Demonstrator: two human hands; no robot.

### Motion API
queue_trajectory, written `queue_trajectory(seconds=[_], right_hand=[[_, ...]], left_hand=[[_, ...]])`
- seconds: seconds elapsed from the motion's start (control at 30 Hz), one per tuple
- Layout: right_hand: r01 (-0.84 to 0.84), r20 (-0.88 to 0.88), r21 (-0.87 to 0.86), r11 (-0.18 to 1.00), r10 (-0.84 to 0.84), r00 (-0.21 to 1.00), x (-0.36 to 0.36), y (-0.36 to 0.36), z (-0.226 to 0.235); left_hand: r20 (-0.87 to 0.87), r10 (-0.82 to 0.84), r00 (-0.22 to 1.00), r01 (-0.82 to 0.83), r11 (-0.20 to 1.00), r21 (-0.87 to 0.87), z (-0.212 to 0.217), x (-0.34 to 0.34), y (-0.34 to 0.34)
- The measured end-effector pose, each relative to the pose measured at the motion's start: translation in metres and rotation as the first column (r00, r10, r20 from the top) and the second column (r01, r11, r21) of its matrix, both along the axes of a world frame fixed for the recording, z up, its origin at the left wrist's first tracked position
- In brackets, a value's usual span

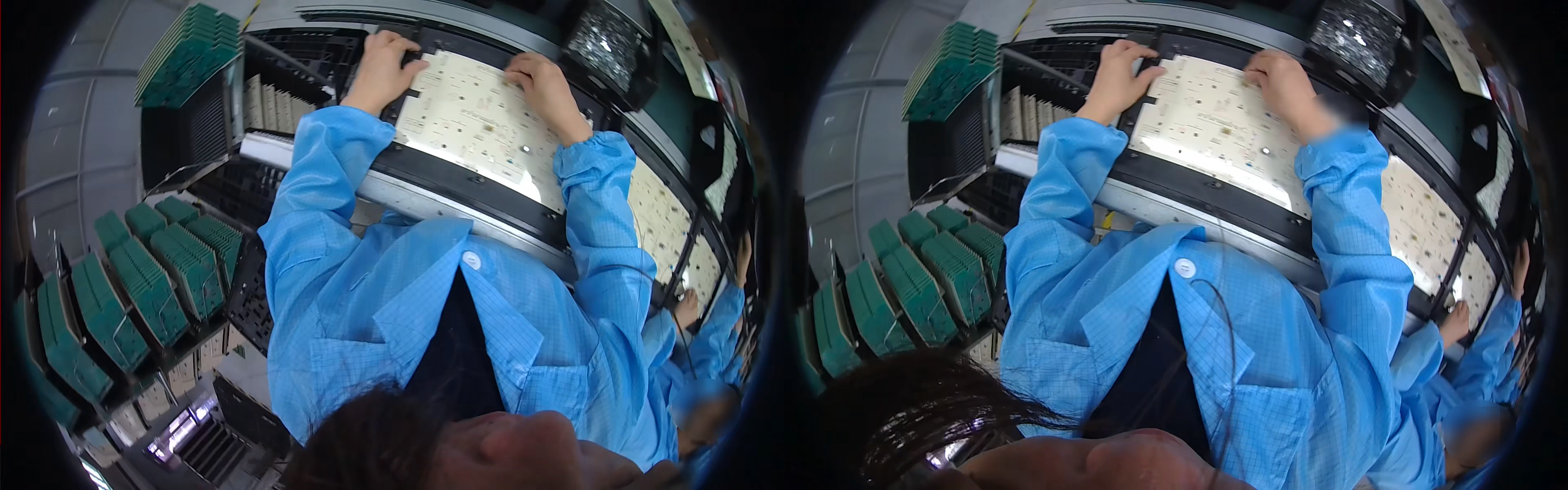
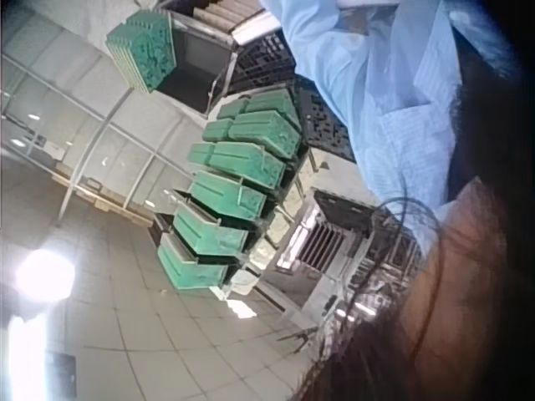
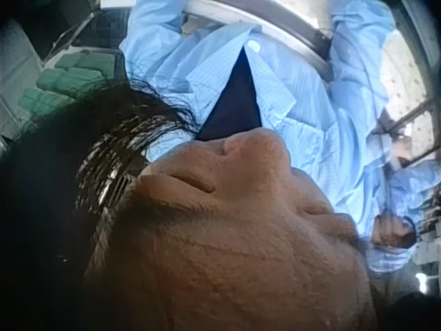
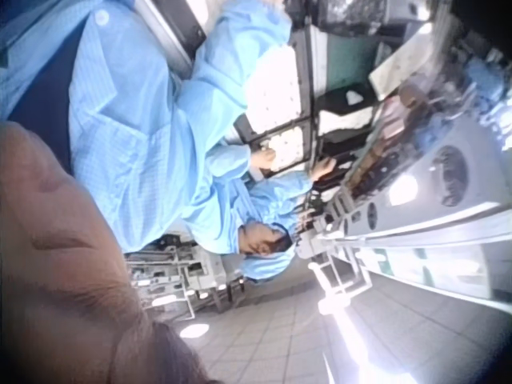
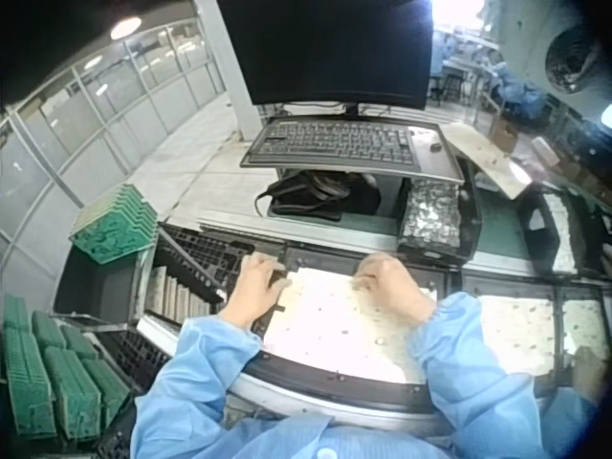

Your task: Assembling electronic components onto circuit boards and placing them into racks at a manual assembly station.

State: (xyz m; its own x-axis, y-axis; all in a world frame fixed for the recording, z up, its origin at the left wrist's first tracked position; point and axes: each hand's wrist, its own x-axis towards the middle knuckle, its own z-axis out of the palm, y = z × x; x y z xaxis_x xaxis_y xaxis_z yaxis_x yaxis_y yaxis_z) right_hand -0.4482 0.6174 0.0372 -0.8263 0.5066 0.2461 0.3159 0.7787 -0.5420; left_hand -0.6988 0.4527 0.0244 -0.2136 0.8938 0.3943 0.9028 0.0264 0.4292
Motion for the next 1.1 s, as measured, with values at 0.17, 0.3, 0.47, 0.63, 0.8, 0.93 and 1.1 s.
queue_trajectory(seconds=[0.17,0.3,0.47,0.63,0.8,0.93,1.1], right_hand=[[0.197,-0.146,0.116,0.974,-0.179,0.973,0.067,0.001,0.054],[0.37,0.125,0.114,0.922,-0.383,0.915,0.136,-0.004,0.047],[0.377,0.097,0.092,0.922,-0.385,0.918,0.144,-0.034,0.018],[0.345,-0.013,0.063,0.937,-0.345,0.939,0.141,-0.031,0.012],[0.421,0.003,0.191,0.887,-0.429,0.903,0.132,-0.031,0.001],[0.496,0.007,0.111,0.861,-0.5,0.866,0.135,-0.045,0.026],[0.358,0.2,0.066,0.931,-0.364,0.909,0.169,-0.083,0.046]], left_hand=[[0.05,-0.05,0.997,0.046,0.996,0.08,0.0,-0.008,-0.002],[0.035,-0.103,0.994,0.103,0.994,0.023,-0.005,-0.005,0.007],[-0.019,-0.125,0.992,0.125,0.991,-0.04,0.004,-0.004,-0.001],[0.187,-0.015,0.982,0.02,0.999,-0.027,0.021,0.003,-0.039],[0.14,0.049,0.989,-0.031,0.99,-0.134,0.028,0.024,-0.078],[0.121,0.088,0.989,-0.07,0.987,-0.142,0.027,0.045,-0.096],[0.219,0.16,0.962,-0.162,0.987,-0.011,0.017,0.055,-0.099]])
